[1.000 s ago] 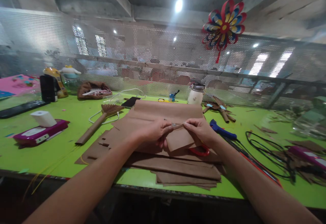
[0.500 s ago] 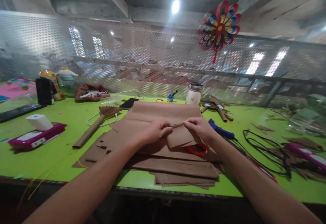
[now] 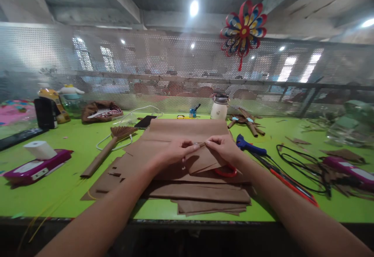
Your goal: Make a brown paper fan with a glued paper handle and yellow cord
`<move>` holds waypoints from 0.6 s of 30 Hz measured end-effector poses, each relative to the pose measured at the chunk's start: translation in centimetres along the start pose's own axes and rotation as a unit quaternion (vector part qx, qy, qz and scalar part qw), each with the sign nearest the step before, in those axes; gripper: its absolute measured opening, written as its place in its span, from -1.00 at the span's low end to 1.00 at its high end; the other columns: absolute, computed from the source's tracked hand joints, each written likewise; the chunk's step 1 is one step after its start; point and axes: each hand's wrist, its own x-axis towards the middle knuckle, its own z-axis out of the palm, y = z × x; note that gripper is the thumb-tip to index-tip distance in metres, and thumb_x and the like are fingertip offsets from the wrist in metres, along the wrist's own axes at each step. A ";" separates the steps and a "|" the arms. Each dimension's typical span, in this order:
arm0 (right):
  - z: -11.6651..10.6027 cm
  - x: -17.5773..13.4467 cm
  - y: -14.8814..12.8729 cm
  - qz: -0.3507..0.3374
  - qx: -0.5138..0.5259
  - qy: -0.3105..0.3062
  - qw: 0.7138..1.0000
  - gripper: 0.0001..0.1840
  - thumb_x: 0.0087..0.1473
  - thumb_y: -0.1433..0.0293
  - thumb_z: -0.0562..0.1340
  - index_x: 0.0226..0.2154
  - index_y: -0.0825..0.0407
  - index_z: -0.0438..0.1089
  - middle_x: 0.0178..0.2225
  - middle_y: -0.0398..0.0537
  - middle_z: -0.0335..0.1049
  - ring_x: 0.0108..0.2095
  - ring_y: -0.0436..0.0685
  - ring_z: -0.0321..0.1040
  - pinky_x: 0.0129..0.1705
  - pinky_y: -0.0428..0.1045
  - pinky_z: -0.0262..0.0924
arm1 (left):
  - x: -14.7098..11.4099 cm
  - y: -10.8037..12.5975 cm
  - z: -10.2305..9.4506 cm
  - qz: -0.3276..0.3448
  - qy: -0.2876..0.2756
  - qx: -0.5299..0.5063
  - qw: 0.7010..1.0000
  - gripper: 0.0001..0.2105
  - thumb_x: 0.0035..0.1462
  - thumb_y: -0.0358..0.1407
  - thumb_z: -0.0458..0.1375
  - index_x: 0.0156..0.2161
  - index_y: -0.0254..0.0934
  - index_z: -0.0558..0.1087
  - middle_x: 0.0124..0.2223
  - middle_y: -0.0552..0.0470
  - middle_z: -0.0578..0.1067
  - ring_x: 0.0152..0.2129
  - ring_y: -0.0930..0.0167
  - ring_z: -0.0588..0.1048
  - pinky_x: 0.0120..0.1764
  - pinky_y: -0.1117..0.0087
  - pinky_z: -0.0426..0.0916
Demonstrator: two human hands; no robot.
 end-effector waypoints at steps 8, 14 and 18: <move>1.4 -0.9 -1.3 -0.024 -0.016 -0.011 1.000 -0.70 -0.04 0.21 0.21 -0.51 0.11 0.47 -0.57 -0.15 0.36 -0.52 0.00 0.20 -0.45 -0.10 0.07 | 0.2 -0.1 0.8 0.058 0.042 0.013 0.997 -0.72 0.00 -0.13 0.14 -0.42 -0.37 0.43 -0.47 0.06 0.40 -0.49 0.46 0.32 -0.38 0.45 0.21; 1.6 -1.0 -1.1 0.007 0.075 -0.032 0.997 -0.61 -0.07 0.11 0.23 -0.50 0.14 0.47 -0.57 -0.13 0.32 -0.52 -0.01 0.16 -0.48 -0.10 0.04 | -0.4 0.4 0.5 -0.016 0.013 -0.131 0.991 -0.75 -0.09 -0.15 0.23 -0.44 -0.34 0.41 -0.46 0.06 0.40 -0.49 0.46 0.32 -0.40 0.44 0.21; 1.4 -1.0 -1.1 0.025 0.068 -0.028 0.997 -0.57 -0.05 0.08 0.20 -0.57 0.14 0.40 -0.65 -0.20 0.14 -0.59 -0.06 0.01 -0.55 -0.11 -0.10 | -0.7 0.8 -0.8 -0.085 -0.028 -0.211 0.973 -0.61 -0.01 0.03 0.09 -0.36 -0.32 0.44 -0.45 0.02 0.41 -0.53 0.44 0.33 -0.47 0.43 0.21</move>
